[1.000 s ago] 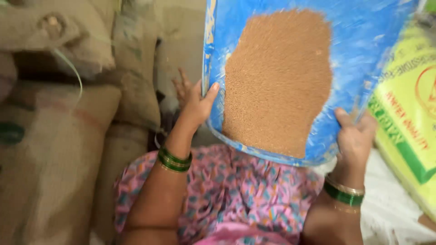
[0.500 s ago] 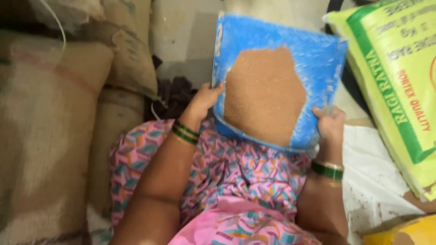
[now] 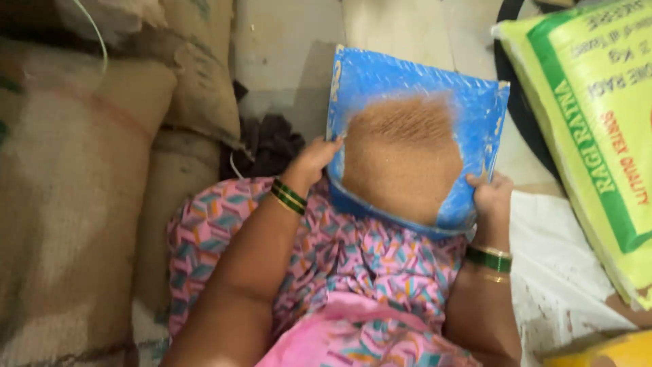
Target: The person is sifting and cleaning grain using a winnowing tray and a bowl.
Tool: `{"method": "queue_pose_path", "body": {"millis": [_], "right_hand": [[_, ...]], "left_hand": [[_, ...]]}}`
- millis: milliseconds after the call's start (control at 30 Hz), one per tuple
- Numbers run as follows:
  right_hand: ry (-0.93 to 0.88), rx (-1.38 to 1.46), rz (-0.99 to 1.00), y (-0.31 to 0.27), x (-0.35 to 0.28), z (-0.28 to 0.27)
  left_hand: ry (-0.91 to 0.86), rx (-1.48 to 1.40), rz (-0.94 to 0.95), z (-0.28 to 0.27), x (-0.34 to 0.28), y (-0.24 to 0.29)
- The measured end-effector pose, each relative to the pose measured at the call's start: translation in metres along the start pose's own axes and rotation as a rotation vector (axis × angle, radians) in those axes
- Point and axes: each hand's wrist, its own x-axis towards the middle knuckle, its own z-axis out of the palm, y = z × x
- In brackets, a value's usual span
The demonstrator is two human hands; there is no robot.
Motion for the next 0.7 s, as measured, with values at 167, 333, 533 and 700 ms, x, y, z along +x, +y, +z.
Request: {"method": "queue_pose_path", "body": {"millis": [167, 333, 533, 700], "right_hand": [[0.01, 0.09, -0.138, -0.082, -0.031, -0.013], [0.033, 0.407, -0.472, -0.106, -0.031, -0.014], [-0.016, 0.019, -0.247, 0.004, -0.005, 0.005], [-0.035, -0.009, -0.118, 0.015, 0.016, -0.011]], "left_hand": [[-0.051, 0.079, 0.404, 0.03, -0.063, 0.078], [-0.066, -0.023, 0.699, 0.029, -0.059, 0.094], [0.044, -0.112, 0.133, 0.0, 0.007, -0.02], [0.037, 0.098, 0.196, 0.029, -0.025, 0.025]]}}
